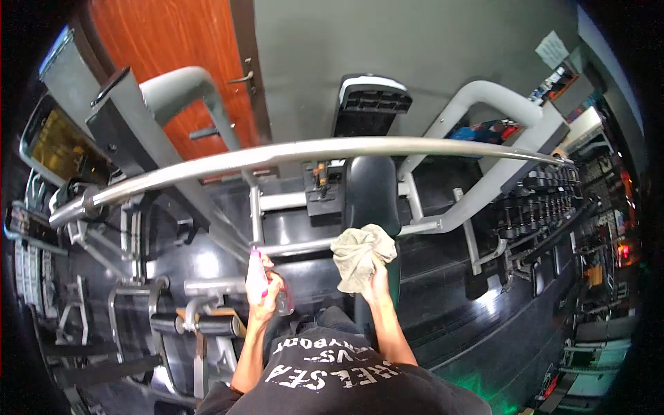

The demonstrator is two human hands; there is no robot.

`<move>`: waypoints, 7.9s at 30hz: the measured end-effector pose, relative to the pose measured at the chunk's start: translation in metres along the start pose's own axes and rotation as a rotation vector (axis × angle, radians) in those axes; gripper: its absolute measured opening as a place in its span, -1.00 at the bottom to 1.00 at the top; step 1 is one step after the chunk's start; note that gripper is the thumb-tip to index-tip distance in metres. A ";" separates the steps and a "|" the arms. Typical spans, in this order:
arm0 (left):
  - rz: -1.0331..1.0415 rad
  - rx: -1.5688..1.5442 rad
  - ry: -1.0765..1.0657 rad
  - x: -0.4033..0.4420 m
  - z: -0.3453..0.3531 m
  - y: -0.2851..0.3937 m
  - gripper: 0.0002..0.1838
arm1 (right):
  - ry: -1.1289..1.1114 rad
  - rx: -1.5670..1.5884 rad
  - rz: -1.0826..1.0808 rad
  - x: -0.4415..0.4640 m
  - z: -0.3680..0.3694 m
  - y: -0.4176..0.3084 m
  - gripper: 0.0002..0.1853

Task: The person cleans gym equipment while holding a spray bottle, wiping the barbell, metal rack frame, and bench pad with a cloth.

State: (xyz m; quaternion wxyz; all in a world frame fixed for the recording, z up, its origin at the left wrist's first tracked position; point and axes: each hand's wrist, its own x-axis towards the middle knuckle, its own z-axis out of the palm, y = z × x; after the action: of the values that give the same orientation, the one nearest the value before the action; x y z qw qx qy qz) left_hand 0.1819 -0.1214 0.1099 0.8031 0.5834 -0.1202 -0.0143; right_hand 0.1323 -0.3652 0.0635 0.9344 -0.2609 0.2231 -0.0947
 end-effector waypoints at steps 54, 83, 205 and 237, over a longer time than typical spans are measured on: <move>-0.357 0.135 0.245 -0.195 -0.152 -0.324 -0.36 | 0.207 -0.018 0.279 0.007 -0.289 0.273 -0.49; -0.765 0.490 -0.063 -0.030 -0.133 -0.488 -0.83 | 0.519 -0.134 0.182 0.162 -0.364 0.284 -0.50; -0.406 0.189 0.483 -0.079 -0.171 -0.402 -0.68 | -0.007 -1.865 -0.801 0.338 -0.333 0.358 -0.77; -0.386 0.323 0.305 -0.087 -0.183 -0.380 -0.67 | -0.288 -1.526 -0.769 0.276 -0.265 0.479 -0.48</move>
State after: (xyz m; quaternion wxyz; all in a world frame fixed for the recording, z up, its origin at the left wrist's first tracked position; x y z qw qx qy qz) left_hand 0.1809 -0.0573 -0.3160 0.6910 0.7112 0.1145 -0.0595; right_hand 0.2814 -0.1594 -0.4943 0.4261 -0.8835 0.0012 -0.1946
